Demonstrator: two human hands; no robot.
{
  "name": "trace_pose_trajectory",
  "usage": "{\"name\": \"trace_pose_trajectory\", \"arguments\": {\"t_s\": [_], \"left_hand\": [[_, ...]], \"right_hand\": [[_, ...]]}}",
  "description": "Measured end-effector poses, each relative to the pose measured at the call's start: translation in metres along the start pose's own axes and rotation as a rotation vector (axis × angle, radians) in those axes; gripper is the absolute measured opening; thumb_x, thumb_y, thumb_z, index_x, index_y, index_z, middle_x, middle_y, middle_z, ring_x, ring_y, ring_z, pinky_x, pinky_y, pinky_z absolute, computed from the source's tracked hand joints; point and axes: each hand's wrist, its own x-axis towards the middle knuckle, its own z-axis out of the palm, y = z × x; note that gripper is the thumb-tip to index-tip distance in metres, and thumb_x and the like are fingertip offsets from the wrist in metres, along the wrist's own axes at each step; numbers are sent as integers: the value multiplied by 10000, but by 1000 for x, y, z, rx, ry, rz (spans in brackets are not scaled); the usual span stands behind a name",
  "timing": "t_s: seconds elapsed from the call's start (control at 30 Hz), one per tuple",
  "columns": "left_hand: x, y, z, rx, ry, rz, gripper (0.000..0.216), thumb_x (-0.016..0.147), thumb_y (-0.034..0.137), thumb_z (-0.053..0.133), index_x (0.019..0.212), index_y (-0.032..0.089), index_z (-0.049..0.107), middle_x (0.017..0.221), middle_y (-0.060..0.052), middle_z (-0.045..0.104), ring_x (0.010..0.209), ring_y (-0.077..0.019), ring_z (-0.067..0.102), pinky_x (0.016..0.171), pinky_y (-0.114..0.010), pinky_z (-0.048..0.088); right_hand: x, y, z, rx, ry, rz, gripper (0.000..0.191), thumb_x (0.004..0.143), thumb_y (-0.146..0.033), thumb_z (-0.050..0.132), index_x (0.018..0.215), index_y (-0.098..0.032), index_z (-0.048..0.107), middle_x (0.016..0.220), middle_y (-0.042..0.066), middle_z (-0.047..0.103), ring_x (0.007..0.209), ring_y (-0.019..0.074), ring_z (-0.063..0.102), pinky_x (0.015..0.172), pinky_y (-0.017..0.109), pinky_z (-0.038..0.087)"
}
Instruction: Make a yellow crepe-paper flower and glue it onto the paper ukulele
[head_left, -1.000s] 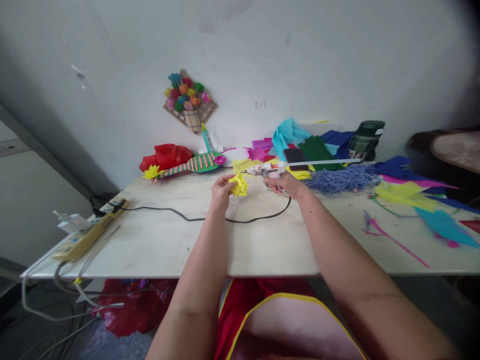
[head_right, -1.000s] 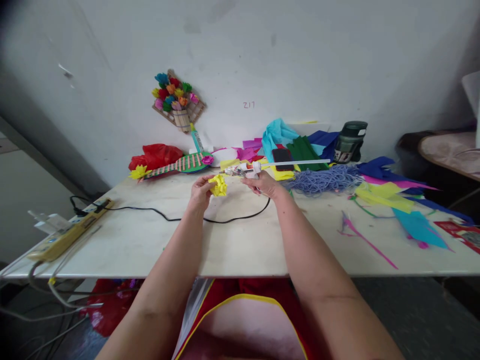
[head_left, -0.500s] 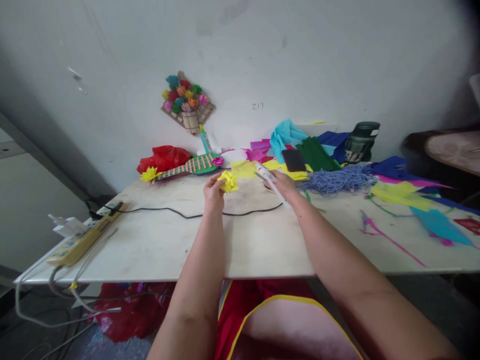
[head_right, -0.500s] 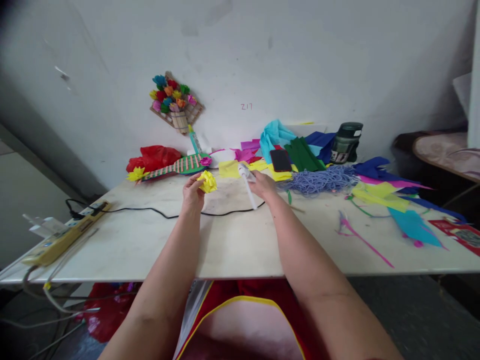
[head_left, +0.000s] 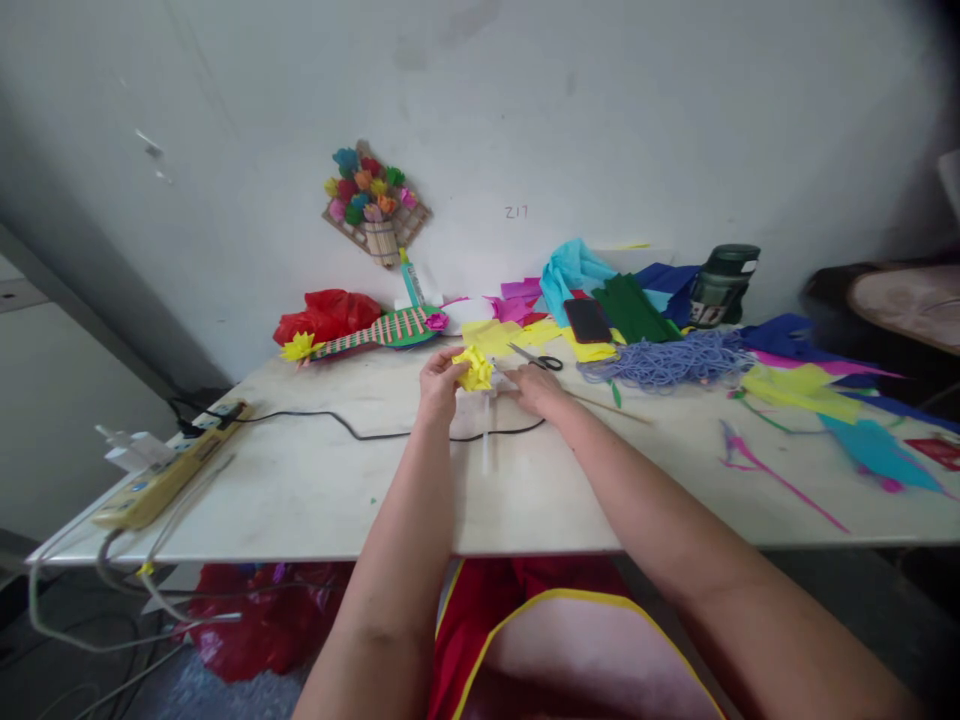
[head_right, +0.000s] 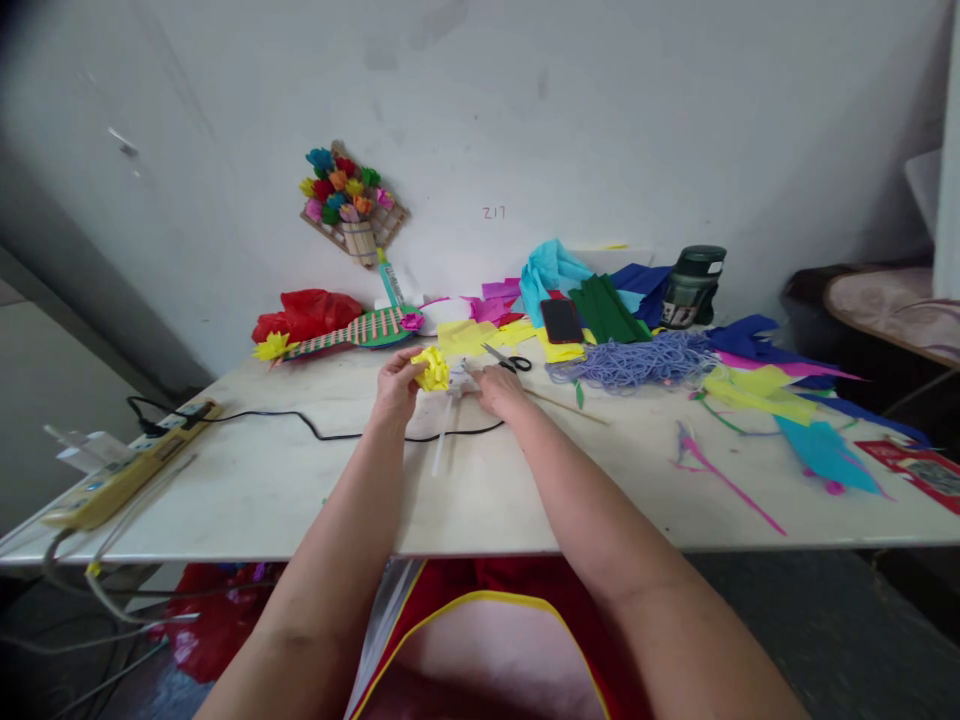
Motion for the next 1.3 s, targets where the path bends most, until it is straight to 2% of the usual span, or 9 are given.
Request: {"name": "trace_pose_trajectory", "arguments": {"t_s": [0.17, 0.33, 0.5, 0.63, 0.73, 0.83, 1.3], "left_hand": [[-1, -2, -1, 21, -39, 1, 365, 414, 205, 782, 749, 164, 643, 654, 5, 663, 535, -113, 583, 486, -212, 430], [0, -6, -3, 94, -92, 11, 368, 451, 243, 786, 784, 161, 652, 672, -4, 670, 553, -114, 593, 493, -207, 436], [-2, -7, -2, 153, -128, 15, 349, 463, 228, 785, 778, 154, 653, 634, -7, 659, 554, -124, 593, 526, -228, 449], [-5, -5, 2, 191, -140, 13, 354, 461, 232, 794, 773, 145, 649, 621, -13, 654, 554, -134, 597, 535, -240, 452], [-7, -4, 4, 218, -163, 16, 350, 470, 238, 793, 775, 145, 650, 636, -16, 659, 571, -143, 607, 552, -249, 462], [-9, -4, 5, 238, -175, 27, 341, 473, 236, 788, 772, 148, 648, 638, -15, 661, 585, -146, 611, 561, -249, 467], [-9, -6, 8, 313, -185, 55, 287, 495, 189, 750, 763, 146, 658, 630, -13, 652, 578, -136, 604, 555, -228, 457]], "right_hand": [[-2, -2, -4, -6, 3, 14, 442, 861, -411, 461, 1243, -220, 573, 1159, 129, 602, 1095, 270, 527, 881, 357, 414], [-3, 0, -12, 47, 193, 60, 349, 813, -411, 515, 1041, -215, 691, 1084, 105, 633, 1047, 254, 535, 865, 349, 409], [4, 3, -14, 372, 357, 166, 201, 781, -287, 517, 769, -191, 693, 865, 48, 666, 829, 166, 580, 738, 270, 426], [9, -1, -17, 723, 424, 157, 131, 694, -282, 568, 659, -181, 644, 735, 16, 632, 699, 144, 549, 687, 266, 435], [8, -7, -22, 951, 432, 144, 120, 636, -295, 593, 620, -179, 619, 675, 1, 609, 650, 136, 522, 659, 268, 431], [5, -13, -27, 1087, 417, 134, 126, 603, -302, 600, 601, -176, 610, 611, -13, 585, 616, 129, 508, 646, 270, 422], [2, -16, -31, 1273, 293, 231, 148, 540, -294, 645, 607, -163, 627, 577, -26, 592, 598, 113, 509, 647, 268, 426]]}}
